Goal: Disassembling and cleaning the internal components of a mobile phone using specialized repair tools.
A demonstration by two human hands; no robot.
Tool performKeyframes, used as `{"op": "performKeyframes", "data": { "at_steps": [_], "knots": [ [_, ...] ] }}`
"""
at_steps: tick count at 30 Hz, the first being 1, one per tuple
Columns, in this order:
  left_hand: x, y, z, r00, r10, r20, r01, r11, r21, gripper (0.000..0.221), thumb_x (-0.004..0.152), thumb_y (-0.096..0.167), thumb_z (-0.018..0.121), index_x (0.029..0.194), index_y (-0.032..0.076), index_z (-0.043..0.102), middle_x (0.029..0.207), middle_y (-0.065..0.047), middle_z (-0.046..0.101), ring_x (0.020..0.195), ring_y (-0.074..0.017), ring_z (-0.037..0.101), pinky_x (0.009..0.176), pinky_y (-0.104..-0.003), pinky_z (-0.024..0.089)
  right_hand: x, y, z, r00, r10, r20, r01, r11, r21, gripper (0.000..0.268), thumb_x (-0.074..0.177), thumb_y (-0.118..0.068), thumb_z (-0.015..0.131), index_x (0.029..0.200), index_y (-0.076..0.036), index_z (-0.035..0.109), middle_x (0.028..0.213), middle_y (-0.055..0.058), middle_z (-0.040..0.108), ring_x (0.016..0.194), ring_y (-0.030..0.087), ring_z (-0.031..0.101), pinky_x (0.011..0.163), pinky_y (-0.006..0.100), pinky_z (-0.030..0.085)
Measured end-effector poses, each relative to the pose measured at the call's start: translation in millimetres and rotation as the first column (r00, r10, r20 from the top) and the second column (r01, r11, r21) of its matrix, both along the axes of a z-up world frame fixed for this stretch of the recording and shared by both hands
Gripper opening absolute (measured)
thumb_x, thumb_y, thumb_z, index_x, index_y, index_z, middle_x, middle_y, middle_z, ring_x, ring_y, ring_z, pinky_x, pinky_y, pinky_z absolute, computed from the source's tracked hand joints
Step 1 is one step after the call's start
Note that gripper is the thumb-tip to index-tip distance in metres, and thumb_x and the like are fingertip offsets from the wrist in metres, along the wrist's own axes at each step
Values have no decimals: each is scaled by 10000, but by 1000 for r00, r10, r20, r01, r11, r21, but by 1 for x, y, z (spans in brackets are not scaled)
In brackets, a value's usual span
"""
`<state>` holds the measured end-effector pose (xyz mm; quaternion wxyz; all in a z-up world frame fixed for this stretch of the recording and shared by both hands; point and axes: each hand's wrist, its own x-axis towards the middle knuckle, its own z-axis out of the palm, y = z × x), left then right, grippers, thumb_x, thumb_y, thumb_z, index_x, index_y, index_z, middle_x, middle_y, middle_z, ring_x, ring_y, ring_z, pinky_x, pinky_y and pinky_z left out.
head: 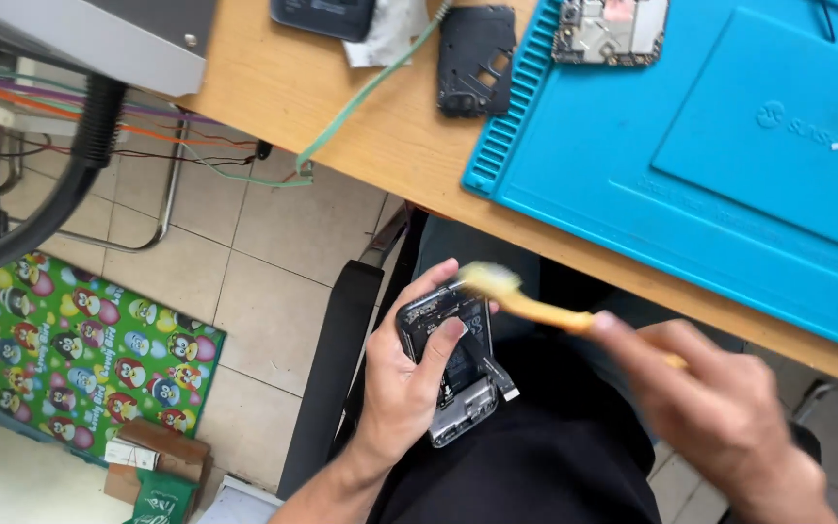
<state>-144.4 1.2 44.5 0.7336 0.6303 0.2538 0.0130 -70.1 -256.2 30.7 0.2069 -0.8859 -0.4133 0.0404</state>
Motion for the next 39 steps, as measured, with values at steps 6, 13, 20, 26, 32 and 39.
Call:
{"op": "performKeyframes", "data": {
  "at_steps": [6, 13, 20, 26, 32, 39],
  "knots": [
    [-8, 3, 5, 988, 144, 61, -142, 989, -39, 483, 962, 208, 641, 1383, -11, 553, 1284, -209, 702, 1071, -292, 734, 982, -336, 577, -3, 5, -10, 992, -14, -126, 24, 997, 74, 448, 1027, -49, 583, 1457, -173, 590, 911, -1, 566, 598, 169, 491, 481, 339, 441],
    [-4, 4, 7, 961, 250, 118, -215, 945, -247, 498, 970, 150, 632, 1405, -45, 487, 1257, -320, 682, 989, -434, 770, 896, -442, 643, -6, 17, -9, 993, -71, -92, 77, 995, 67, 404, 1035, -79, 625, 1427, -173, 621, 904, -12, 567, 585, 167, 524, 492, 367, 463],
    [1, 0, 6, 968, 150, 201, -81, 946, -315, 438, 1003, 127, 637, 1385, -39, 503, 1274, -304, 674, 1011, -441, 761, 988, -487, 619, -21, 10, 2, 996, -38, -79, 45, 995, 88, 409, 993, -59, 637, 1384, -176, 640, 919, -12, 617, 570, 173, 543, 453, 354, 440],
    [4, -11, 0, 972, 173, 157, -111, 932, -344, 442, 982, 151, 650, 1355, -47, 520, 1238, -331, 680, 978, -430, 766, 894, -473, 648, -21, 5, 12, 975, -220, 14, 219, 974, 59, 311, 1048, -81, 600, 1329, -146, 715, 931, -15, 646, 613, 184, 511, 575, 358, 502],
    [13, -6, -6, 916, 321, 241, -257, 930, -264, 401, 985, 143, 637, 1341, 0, 522, 1280, -341, 649, 1022, -453, 744, 900, -500, 641, -42, -8, -6, 953, -26, -303, 61, 993, 104, 487, 1000, -107, 593, 1480, -156, 525, 786, 4, 419, 547, 202, 390, 422, 359, 371],
    [19, -18, -5, 879, 409, 245, -298, 872, -387, 424, 965, 106, 661, 1357, 18, 525, 1286, -366, 616, 1018, -482, 712, 894, -559, 624, -45, -20, 0, 922, -45, -384, 104, 986, 134, 462, 994, -119, 597, 1452, -168, 554, 818, 2, 509, 555, 195, 471, 465, 334, 425]
  ]
}}
